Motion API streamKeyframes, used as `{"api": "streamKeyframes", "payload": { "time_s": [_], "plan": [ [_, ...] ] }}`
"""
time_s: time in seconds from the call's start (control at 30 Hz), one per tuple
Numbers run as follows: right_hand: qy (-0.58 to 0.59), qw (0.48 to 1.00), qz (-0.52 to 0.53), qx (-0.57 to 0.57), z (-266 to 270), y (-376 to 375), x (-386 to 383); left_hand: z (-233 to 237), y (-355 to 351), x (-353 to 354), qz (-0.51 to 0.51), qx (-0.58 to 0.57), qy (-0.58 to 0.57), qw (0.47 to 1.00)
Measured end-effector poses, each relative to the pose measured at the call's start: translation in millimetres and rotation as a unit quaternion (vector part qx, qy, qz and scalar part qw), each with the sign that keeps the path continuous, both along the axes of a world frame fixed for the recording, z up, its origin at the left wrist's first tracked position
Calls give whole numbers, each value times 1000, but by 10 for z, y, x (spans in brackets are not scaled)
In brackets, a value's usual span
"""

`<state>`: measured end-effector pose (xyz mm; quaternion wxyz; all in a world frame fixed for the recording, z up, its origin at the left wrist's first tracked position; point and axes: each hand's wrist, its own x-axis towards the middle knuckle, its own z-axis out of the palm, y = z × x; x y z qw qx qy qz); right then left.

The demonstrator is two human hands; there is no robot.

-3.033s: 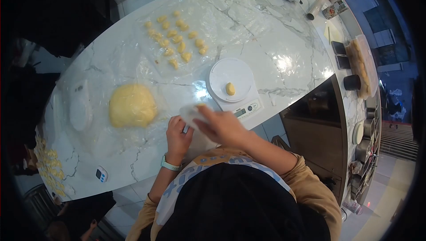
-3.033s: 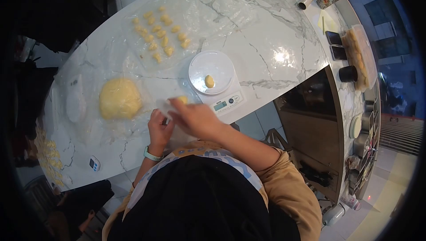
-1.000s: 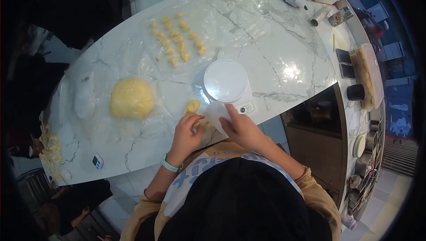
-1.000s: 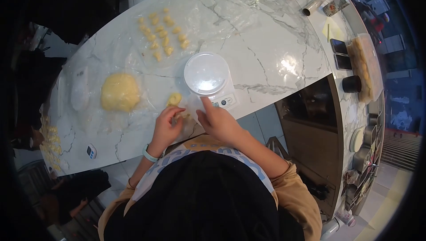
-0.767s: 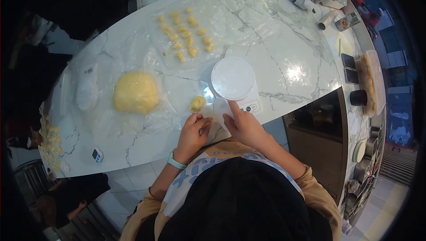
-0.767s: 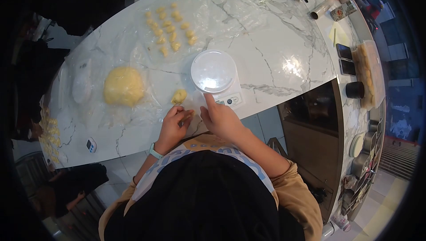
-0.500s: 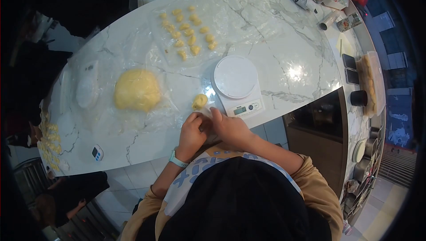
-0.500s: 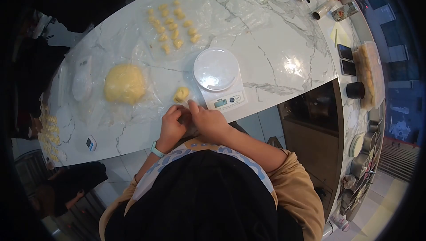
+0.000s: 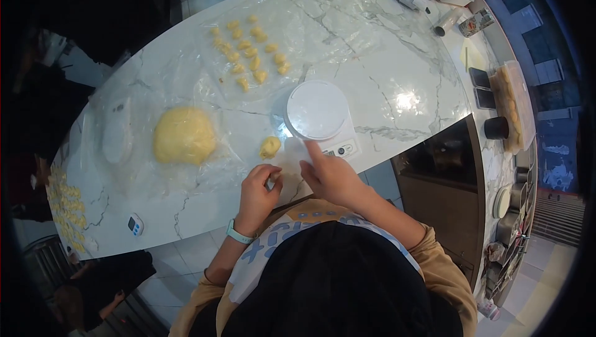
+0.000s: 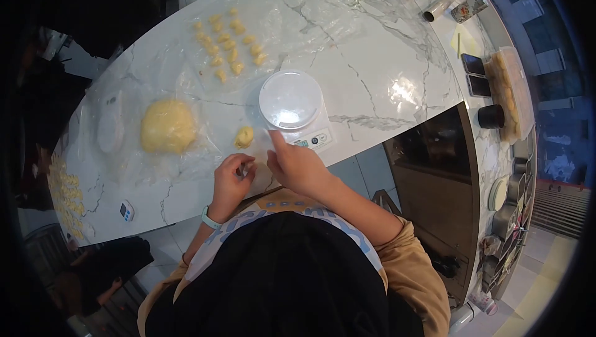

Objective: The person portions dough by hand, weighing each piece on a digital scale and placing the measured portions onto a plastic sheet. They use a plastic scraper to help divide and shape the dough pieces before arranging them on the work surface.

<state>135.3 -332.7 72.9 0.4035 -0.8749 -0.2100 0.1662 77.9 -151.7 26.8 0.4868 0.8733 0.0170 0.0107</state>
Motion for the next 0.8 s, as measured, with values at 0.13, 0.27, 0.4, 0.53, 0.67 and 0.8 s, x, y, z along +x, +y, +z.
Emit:
{"api": "streamKeyframes", "payload": {
  "time_s": [0.13,0.27,0.4,0.53,0.67,0.8],
  "plan": [
    [-19,995,82,-60,-119,157,13,-100,69,-163,32,35,-12,999],
    [-27,987,133,-89,-120,366,-3,-93,90,-202,44,37,-7,998],
    [-84,982,145,-84,-486,450,-238,-49,144,-203,30,44,-7,999],
    [-53,994,66,-64,-415,324,-199,-122,259,-53,163,-124,-35,978],
    [37,992,-105,59,-98,3,-49,105,219,317,129,-297,-37,945],
    [-42,964,-228,128,46,-295,127,201,-182,694,-49,-246,-30,967]
  ]
}}
